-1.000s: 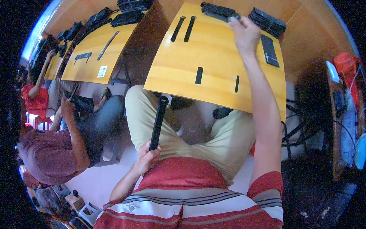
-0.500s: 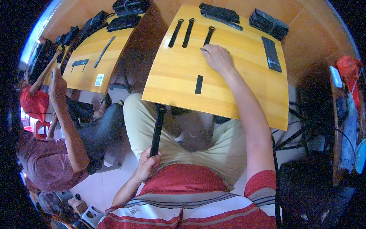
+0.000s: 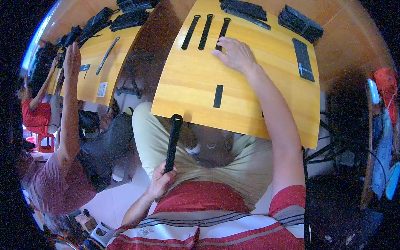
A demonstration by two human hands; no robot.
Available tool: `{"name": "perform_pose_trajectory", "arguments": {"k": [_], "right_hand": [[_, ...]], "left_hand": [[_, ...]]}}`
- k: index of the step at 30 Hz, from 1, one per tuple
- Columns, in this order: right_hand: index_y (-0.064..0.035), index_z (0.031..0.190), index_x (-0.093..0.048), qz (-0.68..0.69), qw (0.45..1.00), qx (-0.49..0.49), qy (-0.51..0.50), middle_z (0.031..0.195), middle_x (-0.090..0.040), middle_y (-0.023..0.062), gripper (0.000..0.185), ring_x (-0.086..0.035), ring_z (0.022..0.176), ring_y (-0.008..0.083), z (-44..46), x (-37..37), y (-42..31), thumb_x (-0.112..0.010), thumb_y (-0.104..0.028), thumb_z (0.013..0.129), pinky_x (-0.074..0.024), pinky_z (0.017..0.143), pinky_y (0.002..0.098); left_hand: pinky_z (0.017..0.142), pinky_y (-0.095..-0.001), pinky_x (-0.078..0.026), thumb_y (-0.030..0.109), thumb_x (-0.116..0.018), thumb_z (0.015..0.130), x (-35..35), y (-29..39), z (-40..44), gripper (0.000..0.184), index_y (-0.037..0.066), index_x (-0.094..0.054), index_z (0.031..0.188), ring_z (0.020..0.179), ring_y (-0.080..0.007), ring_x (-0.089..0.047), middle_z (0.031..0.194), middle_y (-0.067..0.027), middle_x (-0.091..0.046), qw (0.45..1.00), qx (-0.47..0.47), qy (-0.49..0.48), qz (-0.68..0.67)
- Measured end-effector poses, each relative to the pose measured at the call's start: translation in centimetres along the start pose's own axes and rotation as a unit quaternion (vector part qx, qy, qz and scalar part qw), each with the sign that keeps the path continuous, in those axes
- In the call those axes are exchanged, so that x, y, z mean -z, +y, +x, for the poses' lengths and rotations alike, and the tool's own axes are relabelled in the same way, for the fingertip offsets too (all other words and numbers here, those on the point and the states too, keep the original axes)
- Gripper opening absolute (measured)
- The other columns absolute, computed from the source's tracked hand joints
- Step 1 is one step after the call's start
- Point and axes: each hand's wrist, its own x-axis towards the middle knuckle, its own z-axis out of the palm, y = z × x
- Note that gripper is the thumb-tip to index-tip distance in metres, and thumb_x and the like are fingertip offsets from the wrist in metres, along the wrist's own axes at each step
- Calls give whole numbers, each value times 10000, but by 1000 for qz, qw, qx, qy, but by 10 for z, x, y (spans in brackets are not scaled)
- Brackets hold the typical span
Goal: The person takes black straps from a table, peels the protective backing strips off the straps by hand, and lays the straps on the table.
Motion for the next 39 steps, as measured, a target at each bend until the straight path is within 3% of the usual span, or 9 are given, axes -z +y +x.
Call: {"name": "perform_pose_trajectory", "arguments": {"k": [3, 9, 12, 18, 22, 27, 31, 33, 39], "right_hand": [[-14, 1114, -661, -1, 1000, 3, -7, 1283, -588, 151, 505, -546, 1194, 300, 3, -2, 0, -583, -454, 878, -431, 1013, 388], [-23, 1165, -640, -3, 1000, 10, -24, 1326, -559, 140, 533, -511, 1241, 278, 9, -5, 4, -581, -469, 879, -408, 1041, 386], [-27, 1205, -614, -5, 1000, -1, -27, 1354, -537, 133, 548, -502, 1252, 274, 10, -5, 2, -579, -469, 883, -402, 1047, 386], [-32, 1228, -594, 6, 1000, -27, -11, 1370, -522, 123, 543, -502, 1251, 278, -7, 11, -13, -588, -453, 884, -407, 1041, 397], [-39, 1180, -614, 17, 999, -8, 44, 1294, -581, 126, 477, -550, 1187, 292, -42, 35, -50, -660, -379, 849, -444, 1000, 401], [-31, 1068, -635, 247, 958, 144, 12, 1073, -664, 161, 476, -661, 961, 317, -135, 78, -165, -827, -252, 692, -543, 811, 384], [-3, 1012, -627, 335, 930, 151, 24, 1107, -630, 136, 449, -664, 888, 270, -193, 59, -217, -837, -149, 644, -559, 740, 354], [10, 954, -644, 330, 929, 125, 109, 1039, -653, 149, 357, -669, 826, 280, -203, 43, -221, -818, -86, 658, -567, 693, 348], [22, 903, -653, 344, 922, 121, 128, 997, -667, 160, 284, -681, 840, 290, -210, 45, -217, -804, -50, 674, -570, 710, 353]], "left_hand": [[517, -225, -341, 166, -496, 932, -1, 4, 1, 142, 36, -494, 988, 575, -62, -405, 688, 19, -459, 1000, 5, -4, -4], [650, -259, -372, 448, -375, 1014, 0, 11, 4, 442, 26, -493, 1075, 664, -109, -433, 716, -24, -476, 992, -92, -54, -65], [681, -273, -369, 457, -315, 1026, -1, 16, 4, 481, 19, -490, 1122, 690, -123, -432, 739, -32, -485, 993, -97, -57, -44], [654, -275, -440, 416, -402, 1014, -3, 14, 9, 444, 10, -493, 1167, 714, -136, -526, 800, -65, -565, 991, -104, -60, -53], [727, -320, -508, 334, -537, 977, -10, 21, 13, 386, 11, -496, 1184, 828, -183, -613, 919, -108, -639, 987, -105, -24, -117], [760, -293, -544, 277, -582, 959, -19, 32, 25, 363, 25, -498, 1206, 923, -178, -650, 1006, -133, -661, 976, -111, -8, -185], [742, -280, -571, 128, -604, 944, -32, 42, 32, 230, 14, -566, 1140, 884, -147, -649, 972, -73, -653, 944, -152, 16, -292], [760, -271, -567, 110, -613, 936, -33, 34, 33, 233, 10, -571, 1143, 883, -133, -644, 974, -55, -650, 944, -161, 4, -288], [808, -256, -551, 71, -633, 915, -40, 39, 24, 303, 8, -558, 1201, 938, -110, -632, 1028, -51, -652, 941, -147, -38, -303]]}}
